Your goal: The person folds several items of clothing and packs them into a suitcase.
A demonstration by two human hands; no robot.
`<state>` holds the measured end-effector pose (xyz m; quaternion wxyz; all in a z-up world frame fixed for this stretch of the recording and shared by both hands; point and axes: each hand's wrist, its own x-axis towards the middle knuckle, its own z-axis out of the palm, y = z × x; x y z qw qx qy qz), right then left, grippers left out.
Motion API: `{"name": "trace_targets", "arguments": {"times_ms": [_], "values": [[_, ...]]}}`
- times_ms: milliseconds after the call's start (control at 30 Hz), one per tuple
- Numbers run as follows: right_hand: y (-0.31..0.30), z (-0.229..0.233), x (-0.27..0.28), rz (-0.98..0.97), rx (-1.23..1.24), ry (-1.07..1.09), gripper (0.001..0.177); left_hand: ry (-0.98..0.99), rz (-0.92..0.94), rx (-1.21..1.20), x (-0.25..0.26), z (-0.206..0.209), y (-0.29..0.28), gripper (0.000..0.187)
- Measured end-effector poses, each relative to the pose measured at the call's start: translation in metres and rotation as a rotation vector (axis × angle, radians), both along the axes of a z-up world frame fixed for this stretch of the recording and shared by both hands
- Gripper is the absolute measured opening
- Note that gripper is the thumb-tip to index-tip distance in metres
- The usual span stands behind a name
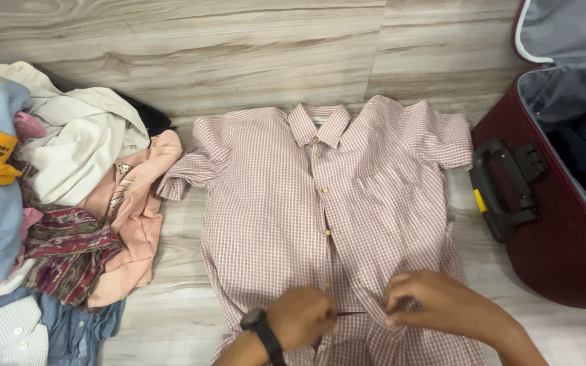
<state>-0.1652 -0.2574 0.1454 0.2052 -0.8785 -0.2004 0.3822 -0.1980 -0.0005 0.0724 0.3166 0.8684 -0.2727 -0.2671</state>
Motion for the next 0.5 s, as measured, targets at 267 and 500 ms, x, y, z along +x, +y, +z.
{"name": "trace_targets", "arguments": {"times_ms": [267,500], "values": [[0.048,-0.052,0.044,-0.326,0.487,-0.473,0.019,-0.39,0.638,-0.151,0.071,-0.011,-0.033,0.009],[0.087,-0.094,0.062,-0.443,0.149,-0.624,0.043,-0.527,0.773,-0.144,0.071,-0.066,-0.022,0.015]]}}
